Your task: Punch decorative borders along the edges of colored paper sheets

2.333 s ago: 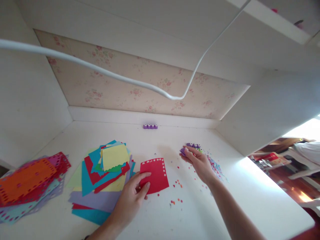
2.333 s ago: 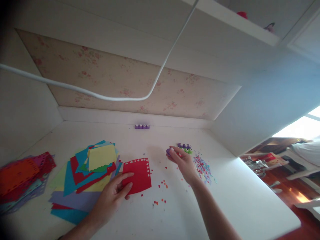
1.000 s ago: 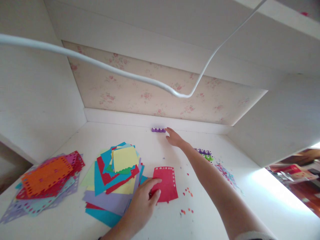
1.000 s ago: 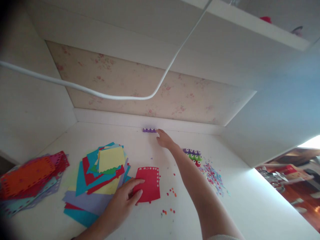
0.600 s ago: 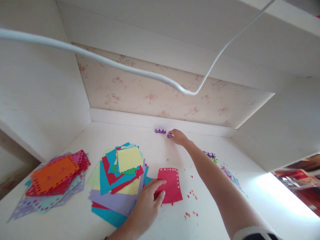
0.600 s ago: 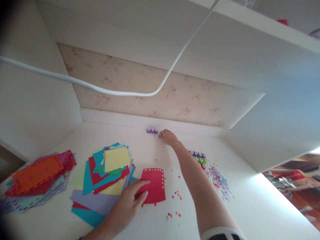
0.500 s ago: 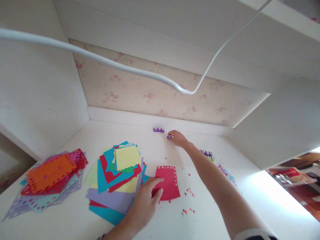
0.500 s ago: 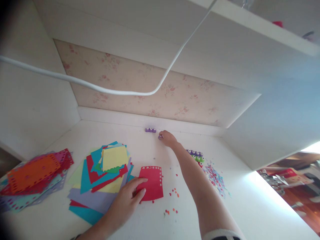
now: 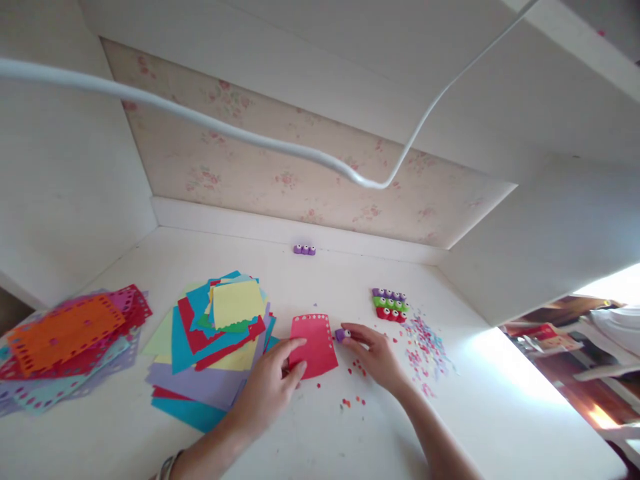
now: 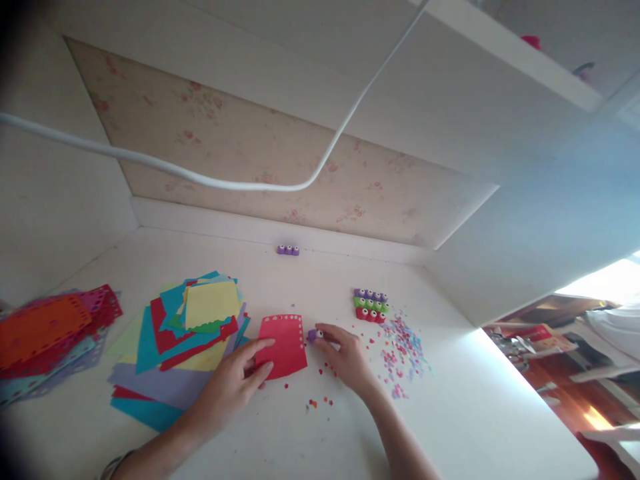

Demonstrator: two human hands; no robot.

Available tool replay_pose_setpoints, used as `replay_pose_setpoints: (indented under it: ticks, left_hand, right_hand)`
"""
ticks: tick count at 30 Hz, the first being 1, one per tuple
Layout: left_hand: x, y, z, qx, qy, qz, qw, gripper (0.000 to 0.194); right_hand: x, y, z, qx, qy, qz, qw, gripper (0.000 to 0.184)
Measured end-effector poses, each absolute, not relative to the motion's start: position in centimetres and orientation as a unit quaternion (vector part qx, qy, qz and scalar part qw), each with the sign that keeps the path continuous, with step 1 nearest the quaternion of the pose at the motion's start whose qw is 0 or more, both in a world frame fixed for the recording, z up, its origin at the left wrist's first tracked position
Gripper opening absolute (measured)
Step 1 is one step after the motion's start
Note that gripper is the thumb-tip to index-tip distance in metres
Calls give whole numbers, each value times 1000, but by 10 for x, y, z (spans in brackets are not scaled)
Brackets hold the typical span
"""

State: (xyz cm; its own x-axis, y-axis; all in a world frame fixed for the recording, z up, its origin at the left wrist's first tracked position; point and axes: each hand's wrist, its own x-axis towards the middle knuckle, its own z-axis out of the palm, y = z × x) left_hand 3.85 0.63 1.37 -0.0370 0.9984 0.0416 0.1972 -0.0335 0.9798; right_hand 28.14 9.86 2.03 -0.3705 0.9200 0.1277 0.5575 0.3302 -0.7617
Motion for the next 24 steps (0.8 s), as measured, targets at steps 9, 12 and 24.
replay_pose_setpoints:
  ticks: [9, 12, 24]
  left_hand:
    - [39, 9, 17, 547, 549, 429, 463, 41]
    - [39, 9, 14, 551, 552, 427, 457, 40]
    - [38, 8, 11, 572, 552, 414, 444, 38]
  right_hand:
    - [279, 60, 25, -477, -760, 311, 314, 23]
    - [278, 62, 25, -483, -748, 320, 323, 22]
    - [275, 62, 24, -497, -709, 366, 342, 23]
